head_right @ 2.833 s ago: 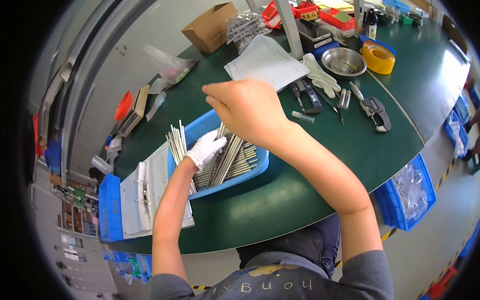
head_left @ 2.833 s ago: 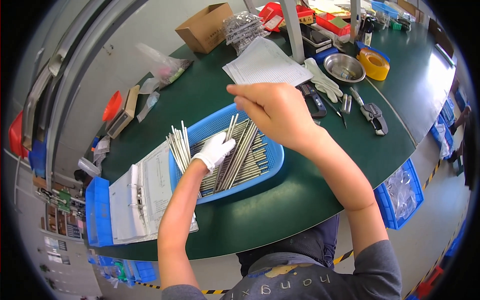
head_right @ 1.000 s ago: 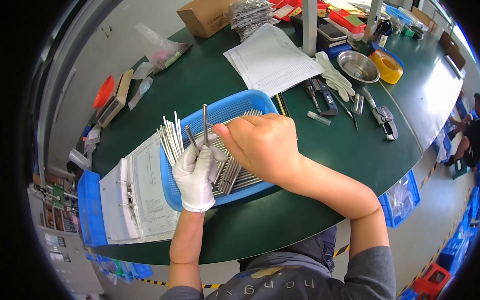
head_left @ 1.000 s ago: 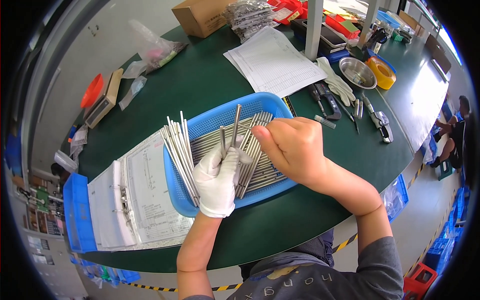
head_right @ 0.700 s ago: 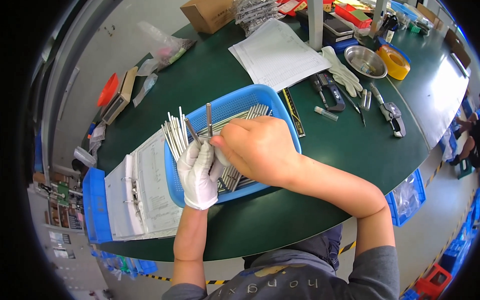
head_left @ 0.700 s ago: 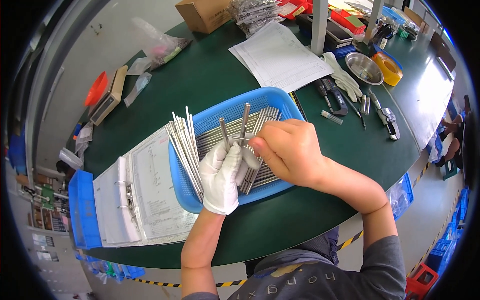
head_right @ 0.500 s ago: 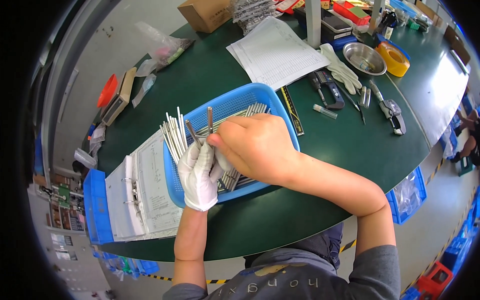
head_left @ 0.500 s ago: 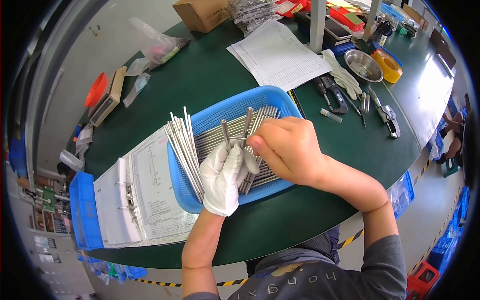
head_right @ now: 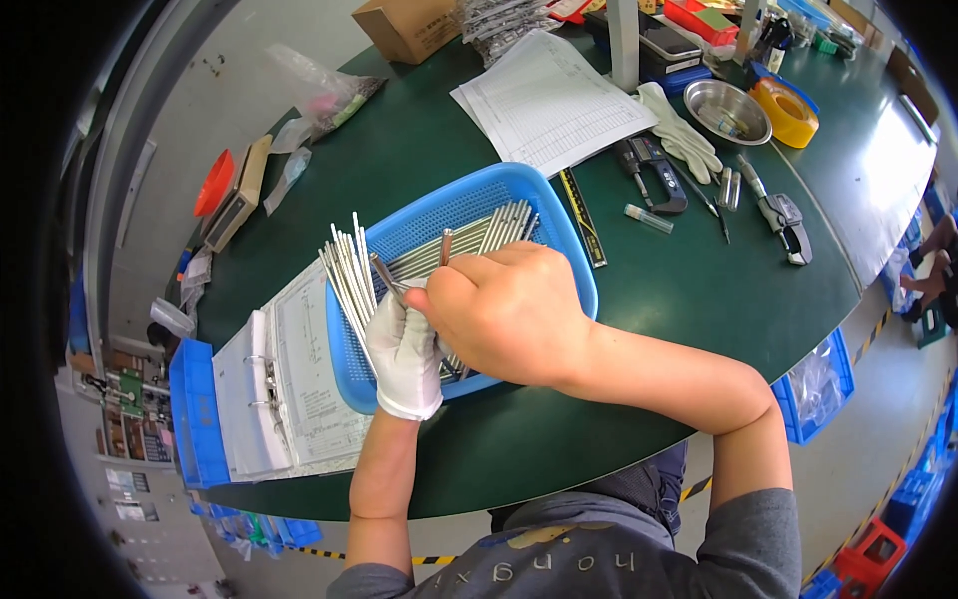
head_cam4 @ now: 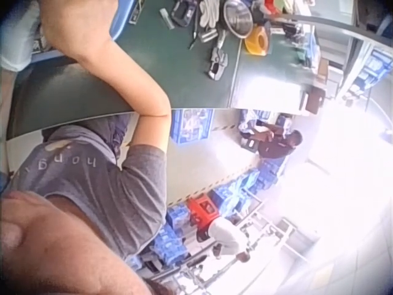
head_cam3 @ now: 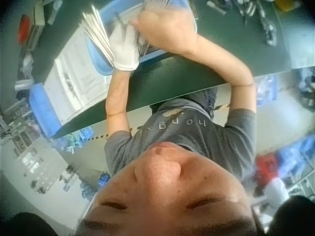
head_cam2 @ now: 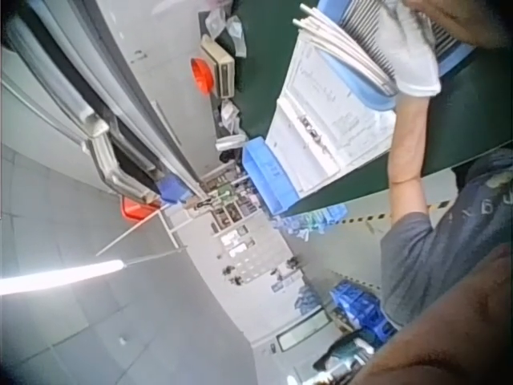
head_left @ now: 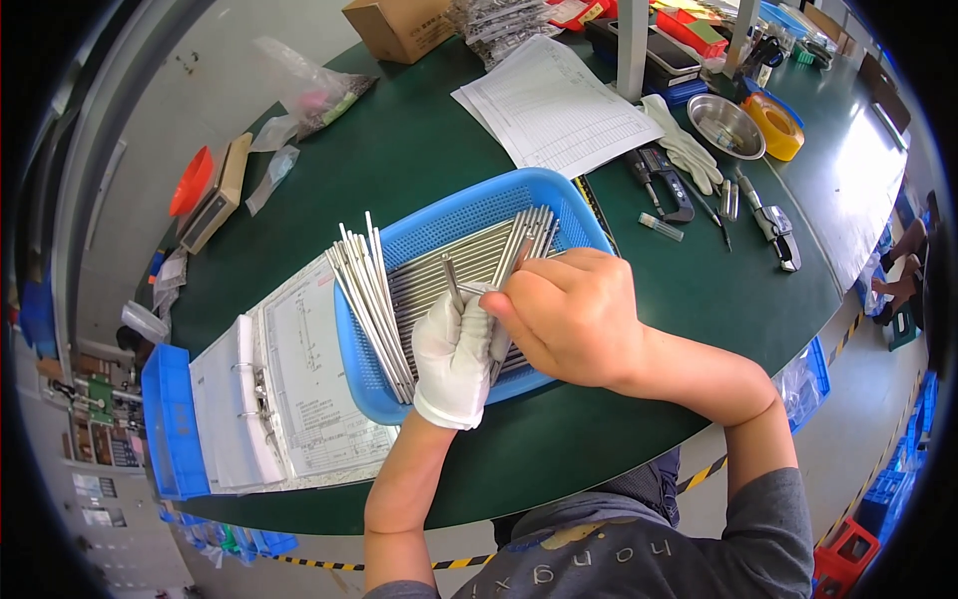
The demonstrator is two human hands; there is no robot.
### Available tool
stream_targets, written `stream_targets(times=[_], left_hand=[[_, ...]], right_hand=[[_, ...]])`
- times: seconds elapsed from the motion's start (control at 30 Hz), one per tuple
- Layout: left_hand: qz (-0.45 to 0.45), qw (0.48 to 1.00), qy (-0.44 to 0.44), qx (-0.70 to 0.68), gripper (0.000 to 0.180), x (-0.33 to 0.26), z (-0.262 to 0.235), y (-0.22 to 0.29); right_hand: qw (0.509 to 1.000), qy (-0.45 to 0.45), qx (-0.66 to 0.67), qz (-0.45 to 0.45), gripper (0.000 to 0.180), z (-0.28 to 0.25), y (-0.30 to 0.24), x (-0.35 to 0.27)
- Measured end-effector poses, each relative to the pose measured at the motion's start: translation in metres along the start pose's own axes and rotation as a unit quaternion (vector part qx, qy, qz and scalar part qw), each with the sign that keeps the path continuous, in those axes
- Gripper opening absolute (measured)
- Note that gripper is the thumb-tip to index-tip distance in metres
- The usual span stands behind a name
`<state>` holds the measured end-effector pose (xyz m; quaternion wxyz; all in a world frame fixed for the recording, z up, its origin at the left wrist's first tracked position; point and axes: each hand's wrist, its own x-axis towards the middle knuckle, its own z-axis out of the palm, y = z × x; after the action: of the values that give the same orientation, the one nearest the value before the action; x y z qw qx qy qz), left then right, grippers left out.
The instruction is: Assembling small metal components onto longer metal tubes at a factory workbench.
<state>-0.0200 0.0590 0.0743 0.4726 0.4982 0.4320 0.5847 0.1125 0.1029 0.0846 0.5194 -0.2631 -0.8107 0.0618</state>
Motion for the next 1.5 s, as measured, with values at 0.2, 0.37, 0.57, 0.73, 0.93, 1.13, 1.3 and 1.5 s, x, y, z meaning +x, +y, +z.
stream_targets(times=[0.2,0.37,0.57,0.73,0.93,1.13,1.3,1.5], left_hand=[[-0.043,0.996,0.077,-0.018,0.024,0.016,-0.014,0.013],[0.011,0.946,0.057,-0.319,0.033,0.042,-0.035,0.052],[0.01,0.893,-0.039,-0.448,0.036,0.056,-0.044,0.04],[-0.019,0.901,0.023,-0.434,0.034,0.058,-0.035,0.035],[-0.036,0.928,0.108,-0.355,0.03,0.057,-0.026,0.034],[-0.035,0.94,0.157,-0.302,0.029,0.056,-0.019,0.035],[-0.026,0.943,0.156,-0.294,0.029,0.055,-0.02,0.03],[-0.03,0.943,0.146,-0.297,0.029,0.053,-0.018,0.026]], right_hand=[[0.999,-0.019,0.019,-0.027,0.018,-0.007,0.007,0.006],[0.993,-0.065,0.101,-0.01,0.015,-0.01,-0.003,0.009],[0.984,-0.133,0.087,-0.084,0.015,-0.008,-0.002,0.008],[0.98,-0.161,0.042,-0.113,0.02,-0.001,0.003,0.006],[0.979,-0.163,0.017,-0.12,0.021,0.006,0.008,0.003],[0.978,-0.167,0.001,-0.123,0.021,0.011,0.005,0.002],[0.977,-0.15,-0.07,-0.135,0.02,0.016,-0.002,-0.007],[0.983,-0.175,-0.018,-0.042,0.022,0.019,-0.007,-0.01]])
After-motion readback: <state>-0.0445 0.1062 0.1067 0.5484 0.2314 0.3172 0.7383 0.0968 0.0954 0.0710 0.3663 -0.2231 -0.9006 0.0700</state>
